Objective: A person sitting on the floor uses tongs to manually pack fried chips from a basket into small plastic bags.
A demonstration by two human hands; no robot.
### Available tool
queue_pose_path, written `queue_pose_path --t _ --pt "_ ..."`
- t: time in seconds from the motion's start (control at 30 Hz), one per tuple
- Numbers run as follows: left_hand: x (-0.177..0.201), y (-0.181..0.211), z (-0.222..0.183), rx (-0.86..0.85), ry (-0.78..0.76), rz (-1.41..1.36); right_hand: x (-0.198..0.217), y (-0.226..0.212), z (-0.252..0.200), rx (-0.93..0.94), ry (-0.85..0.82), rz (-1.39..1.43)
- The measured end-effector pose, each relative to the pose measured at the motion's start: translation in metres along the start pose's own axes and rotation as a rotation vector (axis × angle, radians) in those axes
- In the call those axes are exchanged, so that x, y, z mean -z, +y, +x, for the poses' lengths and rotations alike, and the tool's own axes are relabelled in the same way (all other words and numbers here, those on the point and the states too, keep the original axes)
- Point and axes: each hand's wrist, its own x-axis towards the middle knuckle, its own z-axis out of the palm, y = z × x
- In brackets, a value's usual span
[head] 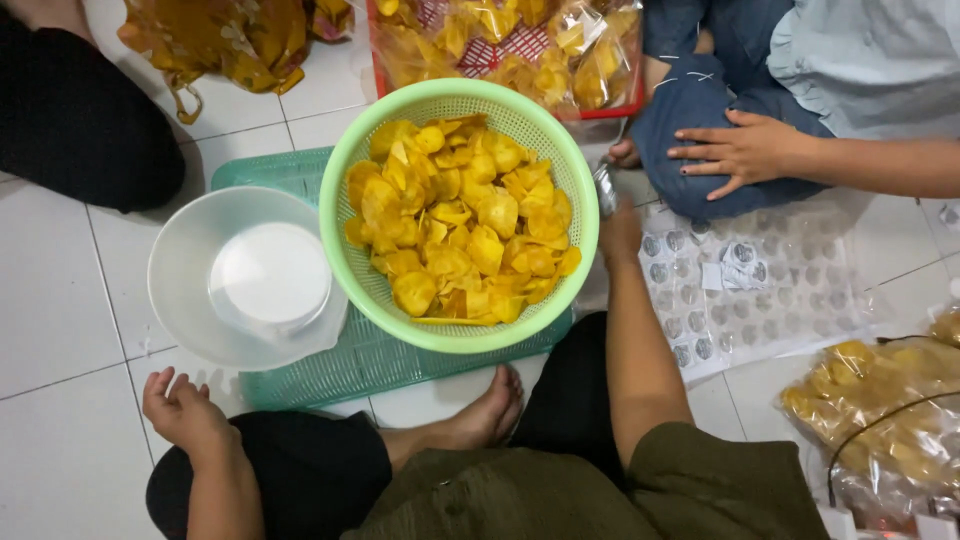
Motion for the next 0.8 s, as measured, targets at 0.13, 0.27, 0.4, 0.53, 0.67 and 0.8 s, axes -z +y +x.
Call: queue_pose_path --t 0.13,0.27,0.4,0.53,0.67,0.8 --pt "0.001 -0.003 -0.001 -0.056 -0.015 -0.042 -0.004 -0.005 -0.048 -0.334 -0.454 0.010" --pt "0.001 -0.005 0.001 -0.053 -0.024 -0.070 -0.009 0.009 -0.055 -0.314 -0.243 0.022" --pt "-0.001 -0.004 0.000 -0.107 -0.030 -0.031 -0.010 0.027 -0.047 -0.273 -0.217 -0.025" --pt "-0.001 0.002 -0.003 -0.069 -0.026 0.001 0.001 0.036 -0.046 -0.128 -0.175 -0.047" --pt "0.000 -0.002 -0.002 -0.093 -0.040 -0.037 0.018 0.031 -0.051 0.039 -0.010 -0.021" --pt "0.002 -0.004 -0.002 -0.088 -0.047 -0.072 0.042 0.015 -0.059 0.092 0.053 0.072"
